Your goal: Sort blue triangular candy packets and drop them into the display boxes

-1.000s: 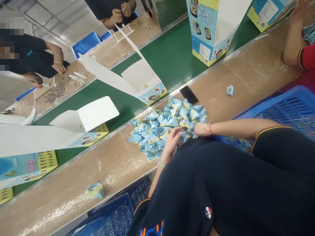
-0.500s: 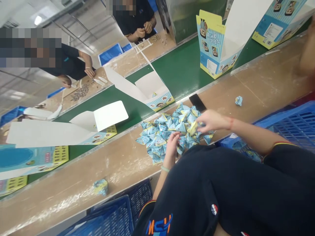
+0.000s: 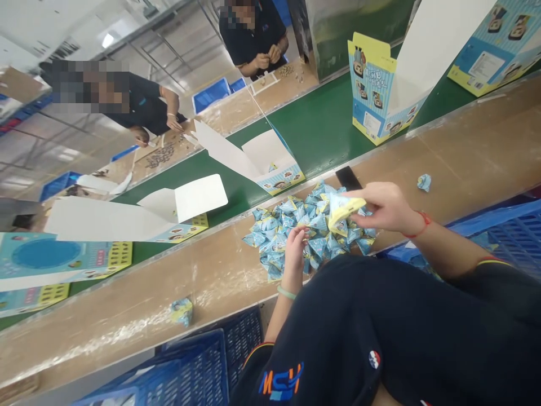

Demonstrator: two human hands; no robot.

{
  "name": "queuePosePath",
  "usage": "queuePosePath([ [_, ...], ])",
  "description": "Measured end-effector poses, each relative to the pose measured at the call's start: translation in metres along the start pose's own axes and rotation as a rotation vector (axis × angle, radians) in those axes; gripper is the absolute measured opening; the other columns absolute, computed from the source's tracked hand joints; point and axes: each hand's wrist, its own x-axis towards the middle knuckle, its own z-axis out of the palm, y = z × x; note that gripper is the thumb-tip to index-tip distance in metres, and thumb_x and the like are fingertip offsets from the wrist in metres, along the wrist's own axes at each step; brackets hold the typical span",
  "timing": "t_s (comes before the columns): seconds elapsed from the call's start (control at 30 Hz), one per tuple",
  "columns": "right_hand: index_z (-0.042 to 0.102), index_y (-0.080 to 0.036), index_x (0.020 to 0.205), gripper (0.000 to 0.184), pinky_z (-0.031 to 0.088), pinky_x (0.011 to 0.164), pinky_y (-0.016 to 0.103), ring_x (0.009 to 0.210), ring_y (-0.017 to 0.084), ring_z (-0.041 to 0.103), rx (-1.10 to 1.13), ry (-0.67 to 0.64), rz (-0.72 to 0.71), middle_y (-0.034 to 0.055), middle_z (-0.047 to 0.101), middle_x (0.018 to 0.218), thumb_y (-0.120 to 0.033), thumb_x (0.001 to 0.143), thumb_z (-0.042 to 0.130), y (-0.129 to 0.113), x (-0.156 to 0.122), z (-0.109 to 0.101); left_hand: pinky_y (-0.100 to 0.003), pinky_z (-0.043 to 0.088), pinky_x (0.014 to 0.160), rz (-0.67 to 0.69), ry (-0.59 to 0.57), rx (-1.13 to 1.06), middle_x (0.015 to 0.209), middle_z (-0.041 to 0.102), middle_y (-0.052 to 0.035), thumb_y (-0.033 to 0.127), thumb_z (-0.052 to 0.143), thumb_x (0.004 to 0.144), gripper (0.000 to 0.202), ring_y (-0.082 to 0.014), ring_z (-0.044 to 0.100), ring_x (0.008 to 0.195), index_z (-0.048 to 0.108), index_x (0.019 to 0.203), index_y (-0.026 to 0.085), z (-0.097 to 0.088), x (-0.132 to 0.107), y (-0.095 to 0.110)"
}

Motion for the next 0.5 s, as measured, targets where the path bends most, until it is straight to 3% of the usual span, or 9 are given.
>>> queuePosePath([
  [0.17,0.076,-0.019,0.119,0.041,0.038,0.064,0.03,0.061,0.018,0.056,-0.053,-0.338,0.056,0.0023,0.066,0.062,-0.042,0.087,0.069,0.026,-0.002,0.066,-0.025,0.043,0.066,0.001,0.025,0.015,0.1,0.069,-0.0064,0.044,0.072,0.073,0.035,-0.0142,0.06,0.079,0.066,0.096,0.019,-0.004,0.003,0.002],
  [0.23,0.069,-0.017,0.133,0.056,0.036,0.061,0.029,0.058,0.018,0.055,-0.056,-0.376,0.124,0.0006,0.064,0.06,-0.046,0.084,0.073,0.032,-0.005,0.072,-0.026,0.044,0.068,0.015,0.04,0.047,0.101,0.069,-0.0063,0.045,0.071,0.074,0.036,-0.0146,0.06,0.08,0.066,0.099,0.02,-0.005,0.005,0.001],
  [0.27,0.066,-0.017,0.137,0.062,0.037,0.06,0.029,0.057,0.018,0.054,-0.051,-0.316,0.176,-0.0005,0.063,0.06,-0.049,0.085,0.074,0.037,-0.009,0.067,-0.027,0.044,0.069,0.03,0.047,0.07,0.102,0.069,-0.0064,0.045,0.071,0.074,0.037,-0.015,0.06,0.081,0.066,0.1,0.02,-0.005,0.006,0.001],
  [0.3,0.065,-0.018,0.138,0.06,0.038,0.06,0.029,0.057,0.017,0.053,-0.054,-0.197,0.24,-0.0008,0.064,0.062,-0.05,0.087,0.072,0.045,-0.016,0.057,-0.027,0.045,0.071,0.047,0.047,0.098,0.103,0.069,-0.0066,0.045,0.071,0.074,0.037,-0.0155,0.06,0.083,0.066,0.101,0.02,-0.005,0.008,-0.001],
  [0.37,0.07,-0.02,0.126,0.042,0.041,0.064,0.03,0.061,0.017,0.055,-0.139,0.204,0.401,0.0017,0.068,0.071,-0.045,0.094,0.065,0.069,-0.047,0.022,-0.027,0.046,0.073,0.079,0.034,0.161,0.107,0.07,-0.0072,0.046,0.071,0.075,0.038,-0.0164,0.061,0.086,0.066,0.103,0.02,-0.006,0.01,-0.005],
  [0.43,0.075,-0.02,0.105,0.024,0.041,0.069,0.033,0.068,0.018,0.057,-0.368,0.719,0.549,0.0067,0.07,0.083,-0.037,0.098,0.058,0.096,-0.104,-0.022,-0.027,0.045,0.072,0.092,0.001,0.236,0.109,0.07,-0.0074,0.046,0.069,0.076,0.039,-0.0163,0.062,0.087,0.066,0.105,0.02,-0.01,0.011,-0.009],
  [0.5,0.068,-0.021,0.088,0.017,0.038,0.072,0.036,0.069,0.019,0.053,-0.682,1.238,0.676,0.0074,0.064,0.081,-0.03,0.097,0.056,0.111,-0.181,-0.059,-0.026,0.045,0.071,0.084,-0.037,0.314,0.11,0.07,-0.0067,0.047,0.069,0.077,0.04,-0.0158,0.063,0.085,0.066,0.108,0.02,-0.013,0.015,-0.011],
])
